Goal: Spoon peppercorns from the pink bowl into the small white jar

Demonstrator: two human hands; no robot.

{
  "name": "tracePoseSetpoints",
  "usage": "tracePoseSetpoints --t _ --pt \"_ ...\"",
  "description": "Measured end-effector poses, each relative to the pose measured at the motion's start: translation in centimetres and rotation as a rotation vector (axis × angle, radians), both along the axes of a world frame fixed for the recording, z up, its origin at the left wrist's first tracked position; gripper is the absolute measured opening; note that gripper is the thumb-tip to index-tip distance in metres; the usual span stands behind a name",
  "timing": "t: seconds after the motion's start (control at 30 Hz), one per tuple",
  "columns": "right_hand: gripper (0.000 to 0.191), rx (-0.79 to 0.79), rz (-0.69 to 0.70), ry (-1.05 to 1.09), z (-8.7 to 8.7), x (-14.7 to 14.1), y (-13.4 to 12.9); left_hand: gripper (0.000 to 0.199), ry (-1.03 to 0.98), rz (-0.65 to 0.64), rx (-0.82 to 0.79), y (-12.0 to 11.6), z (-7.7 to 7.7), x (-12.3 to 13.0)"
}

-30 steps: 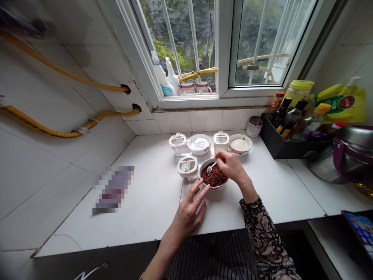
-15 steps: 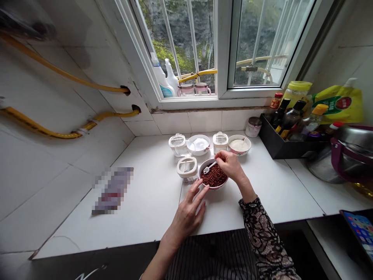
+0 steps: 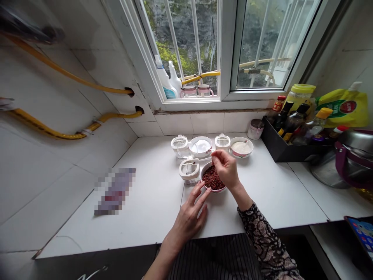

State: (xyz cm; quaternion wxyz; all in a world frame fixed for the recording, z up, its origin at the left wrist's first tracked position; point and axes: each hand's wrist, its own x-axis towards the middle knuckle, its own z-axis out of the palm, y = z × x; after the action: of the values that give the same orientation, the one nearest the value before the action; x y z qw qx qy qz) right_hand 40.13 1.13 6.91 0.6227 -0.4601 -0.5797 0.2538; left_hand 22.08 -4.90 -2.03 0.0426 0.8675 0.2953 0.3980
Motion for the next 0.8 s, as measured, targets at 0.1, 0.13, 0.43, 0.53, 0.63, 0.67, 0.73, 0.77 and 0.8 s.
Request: tracePoseSetpoints --t 0.1,0.13,0.43,0.53,0.63,0.67,0.73,0.77,0.8 --pt "0.011 0.168 0.018 -0.305 -0.3 -1.3 -0.6 0.07 0.009 0.003 -0.006 0.0 0.0 0.0" --pt "0.013 0.218 0.038 -0.388 -0.3 -1.5 -0.7 0.07 0.012 0.003 -0.01 0.0 0.0 0.0" --pt "0.011 0.099 -0.046 -0.299 0.7 2.7 -0.5 0.071 0.011 -0.002 -0.022 -0.1 0.0 -0.1" --pt "0.011 -0.015 0.031 -0.377 0.9 3.5 -0.4 0.072 0.013 -0.001 -0.018 0.0 0.0 -0.1" --pt "0.012 -0.089 0.108 -0.446 0.6 3.0 -0.3 0.072 0.007 0.0 -0.003 0.0 0.0 -0.1" --pt "0.013 -0.103 0.115 -0.447 0.5 2.7 -0.2 0.072 0.004 0.001 0.001 -0.1 0.0 -0.1" --pt "0.015 -0.126 0.099 -0.427 0.2 2.4 -0.1 0.071 -0.004 0.0 0.007 -0.1 0.0 0.0" --pt "0.015 -0.137 0.089 -0.418 0.1 2.4 -0.1 0.07 -0.007 -0.001 0.008 -0.1 0.1 0.0" --pt "0.015 -0.149 0.086 -0.414 0.1 2.5 -0.1 0.07 -0.01 -0.002 0.008 -0.1 0.1 0.0"
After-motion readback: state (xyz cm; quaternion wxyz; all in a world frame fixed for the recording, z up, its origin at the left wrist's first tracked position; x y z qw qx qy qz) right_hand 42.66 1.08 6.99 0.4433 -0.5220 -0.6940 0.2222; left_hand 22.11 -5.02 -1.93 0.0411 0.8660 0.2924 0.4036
